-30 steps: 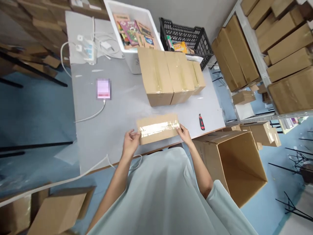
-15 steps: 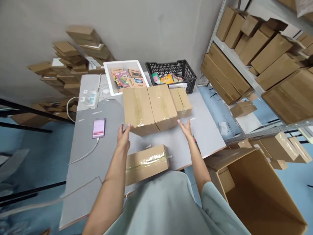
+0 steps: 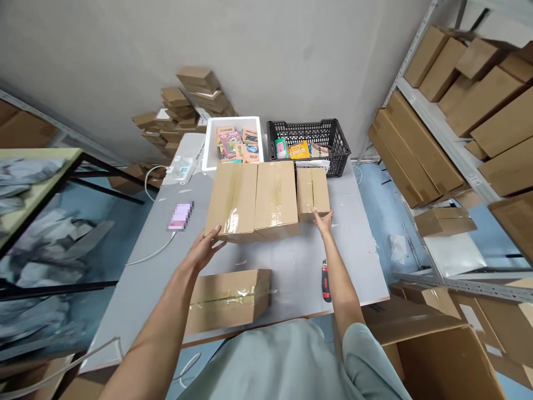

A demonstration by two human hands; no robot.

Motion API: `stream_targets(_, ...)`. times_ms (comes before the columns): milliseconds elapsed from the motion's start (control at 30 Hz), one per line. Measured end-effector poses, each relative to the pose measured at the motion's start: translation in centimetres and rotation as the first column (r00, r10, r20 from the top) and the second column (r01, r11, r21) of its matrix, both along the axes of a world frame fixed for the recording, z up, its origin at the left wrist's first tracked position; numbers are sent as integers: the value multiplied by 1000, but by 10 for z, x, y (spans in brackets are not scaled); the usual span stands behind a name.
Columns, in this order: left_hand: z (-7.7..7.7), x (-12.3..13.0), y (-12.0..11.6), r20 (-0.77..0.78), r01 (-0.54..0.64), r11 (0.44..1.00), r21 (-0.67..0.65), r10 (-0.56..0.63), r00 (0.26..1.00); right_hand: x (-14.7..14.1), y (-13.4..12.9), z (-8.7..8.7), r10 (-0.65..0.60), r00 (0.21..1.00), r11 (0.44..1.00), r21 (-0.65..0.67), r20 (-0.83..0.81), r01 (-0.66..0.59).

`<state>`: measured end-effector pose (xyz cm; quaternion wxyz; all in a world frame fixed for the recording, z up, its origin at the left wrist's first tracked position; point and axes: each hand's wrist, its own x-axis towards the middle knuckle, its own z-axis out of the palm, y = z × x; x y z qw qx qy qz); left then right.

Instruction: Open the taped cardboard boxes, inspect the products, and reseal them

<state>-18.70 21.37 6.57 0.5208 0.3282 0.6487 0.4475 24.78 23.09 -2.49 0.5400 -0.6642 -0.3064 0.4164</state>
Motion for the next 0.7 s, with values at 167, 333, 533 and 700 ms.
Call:
stream_targets(167, -6, 43, -18, -69, 87, 996, 3, -86, 994, 50, -22, 4, -140, 989, 982, -135, -55, 131)
stream_targets(333, -5, 104, -12, -68, 197, 979, 61, -193, 979, 118, -25, 25, -170, 985, 969, -189, -30, 161)
stream_targets(533, -6, 142, 5, -145, 173, 979, 105, -157, 977, 135, -22, 29, -164, 983, 951, -250, 81, 179)
stream_targets(700, -31, 93, -38, -427, 124, 964, 237, -11, 904, 69, -101, -30, -85, 942, 927, -322, 325, 194)
